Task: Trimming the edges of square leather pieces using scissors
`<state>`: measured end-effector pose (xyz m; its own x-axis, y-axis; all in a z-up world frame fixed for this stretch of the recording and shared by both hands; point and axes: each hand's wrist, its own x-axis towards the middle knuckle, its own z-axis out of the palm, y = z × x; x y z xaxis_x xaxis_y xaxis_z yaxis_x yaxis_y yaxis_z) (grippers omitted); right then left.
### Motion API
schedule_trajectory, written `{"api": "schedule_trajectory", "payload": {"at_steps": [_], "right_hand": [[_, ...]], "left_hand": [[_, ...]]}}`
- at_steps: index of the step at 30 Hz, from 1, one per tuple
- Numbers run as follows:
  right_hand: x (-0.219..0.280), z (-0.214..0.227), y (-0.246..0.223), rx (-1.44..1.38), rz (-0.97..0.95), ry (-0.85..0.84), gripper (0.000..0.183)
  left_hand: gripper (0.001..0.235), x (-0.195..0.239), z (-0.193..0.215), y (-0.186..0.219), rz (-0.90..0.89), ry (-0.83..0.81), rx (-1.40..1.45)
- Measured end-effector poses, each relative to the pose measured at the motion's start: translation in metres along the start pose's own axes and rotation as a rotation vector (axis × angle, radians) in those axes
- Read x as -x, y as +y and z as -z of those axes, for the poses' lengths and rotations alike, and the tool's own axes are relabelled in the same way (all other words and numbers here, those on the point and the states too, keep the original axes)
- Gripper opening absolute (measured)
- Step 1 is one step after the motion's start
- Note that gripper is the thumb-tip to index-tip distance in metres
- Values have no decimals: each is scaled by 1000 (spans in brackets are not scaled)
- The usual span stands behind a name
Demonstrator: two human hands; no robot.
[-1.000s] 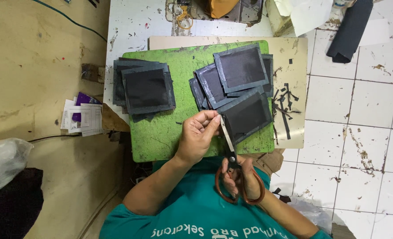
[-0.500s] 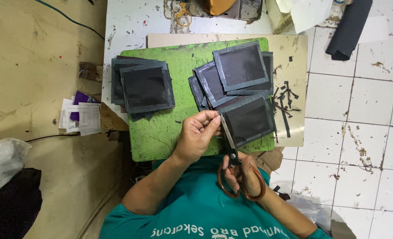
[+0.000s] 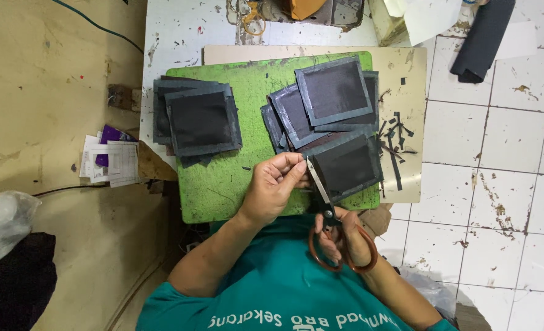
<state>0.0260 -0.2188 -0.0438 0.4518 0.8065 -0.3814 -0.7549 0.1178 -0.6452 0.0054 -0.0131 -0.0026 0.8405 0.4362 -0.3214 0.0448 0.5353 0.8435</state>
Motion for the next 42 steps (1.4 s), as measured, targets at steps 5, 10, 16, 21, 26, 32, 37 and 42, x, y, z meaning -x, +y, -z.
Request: {"api": "schedule_trajectory", "payload": {"at_steps": [5,10,16,21,26,32,37,42], "right_hand": [[-2,-1,-6,68,25,-2,91],[-2,-9,-21,162,12,-11,88],[-2,-20,-35,265,81,7,73],[19,20,-23,256,134,35,77],[24,-27,-88,617,333,263,36],[5,-56,-114,1020,459,389,17],[-11,-60,-120,1110,539,443,18],[-9,-51,-115,843,380,216,21]], "left_hand": [[20,-1,2,-4,2,-26,-9],[20,-4,8,-11,-17,-56,-34],[19,1,-2,5,-10,-30,-55],[21,-5,4,-13,6,6,-7],[22,-5,4,-9,13,-2,-45],[23,-6,6,-14,-15,-30,-91],[21,0,-1,1,-30,-38,-163],[22,-2,3,-2,-12,-24,-81]]}}
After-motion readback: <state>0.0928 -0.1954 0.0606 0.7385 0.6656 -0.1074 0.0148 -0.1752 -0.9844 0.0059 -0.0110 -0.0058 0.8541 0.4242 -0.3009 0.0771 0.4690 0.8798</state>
